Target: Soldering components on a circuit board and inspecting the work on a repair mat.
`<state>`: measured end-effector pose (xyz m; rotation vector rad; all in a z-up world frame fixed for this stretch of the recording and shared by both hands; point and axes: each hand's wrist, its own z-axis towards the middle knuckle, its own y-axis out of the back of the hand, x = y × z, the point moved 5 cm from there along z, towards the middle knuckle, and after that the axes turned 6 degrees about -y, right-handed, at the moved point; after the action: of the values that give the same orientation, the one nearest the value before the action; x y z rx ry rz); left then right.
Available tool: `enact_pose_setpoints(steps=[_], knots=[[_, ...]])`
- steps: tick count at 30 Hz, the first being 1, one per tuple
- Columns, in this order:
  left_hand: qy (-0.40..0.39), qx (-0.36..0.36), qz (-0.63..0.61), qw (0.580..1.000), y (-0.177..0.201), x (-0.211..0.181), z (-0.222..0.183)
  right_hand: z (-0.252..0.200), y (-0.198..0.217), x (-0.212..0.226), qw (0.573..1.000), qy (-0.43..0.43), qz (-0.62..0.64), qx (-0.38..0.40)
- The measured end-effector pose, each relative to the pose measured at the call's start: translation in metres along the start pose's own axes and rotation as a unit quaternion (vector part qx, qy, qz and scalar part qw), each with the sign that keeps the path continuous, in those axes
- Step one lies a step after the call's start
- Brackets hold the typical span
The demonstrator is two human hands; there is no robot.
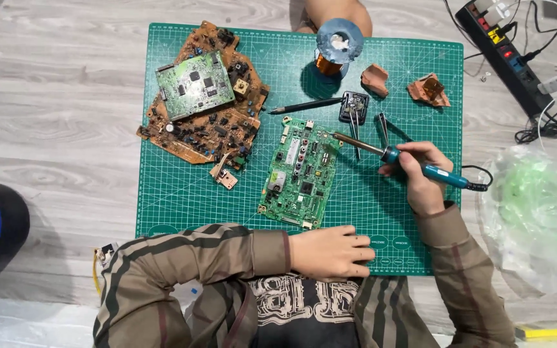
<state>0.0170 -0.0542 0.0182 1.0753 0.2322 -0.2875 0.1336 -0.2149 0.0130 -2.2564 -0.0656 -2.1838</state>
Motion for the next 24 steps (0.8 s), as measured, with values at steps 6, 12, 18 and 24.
enact_pose_setpoints(steps=[6, 12, 18, 24], knots=[[-0.023, -0.008, -0.009, 1.0, -0.02, 0.007, -0.004, 0.005, 0.005, -0.009, 0.995, 0.084, -0.01, -0.046], [-0.056, -0.133, 0.095, 0.985, -0.012, -0.002, -0.003, 0.004, 0.004, -0.008, 0.996, 0.08, -0.012, -0.042], [-0.051, -0.167, 0.114, 0.978, -0.009, -0.003, -0.002, 0.004, -0.002, -0.002, 0.995, 0.082, -0.03, -0.038], [-0.047, -0.159, 0.097, 0.981, -0.015, -0.001, -0.003, 0.004, -0.002, -0.002, 0.997, 0.071, -0.02, -0.034]])
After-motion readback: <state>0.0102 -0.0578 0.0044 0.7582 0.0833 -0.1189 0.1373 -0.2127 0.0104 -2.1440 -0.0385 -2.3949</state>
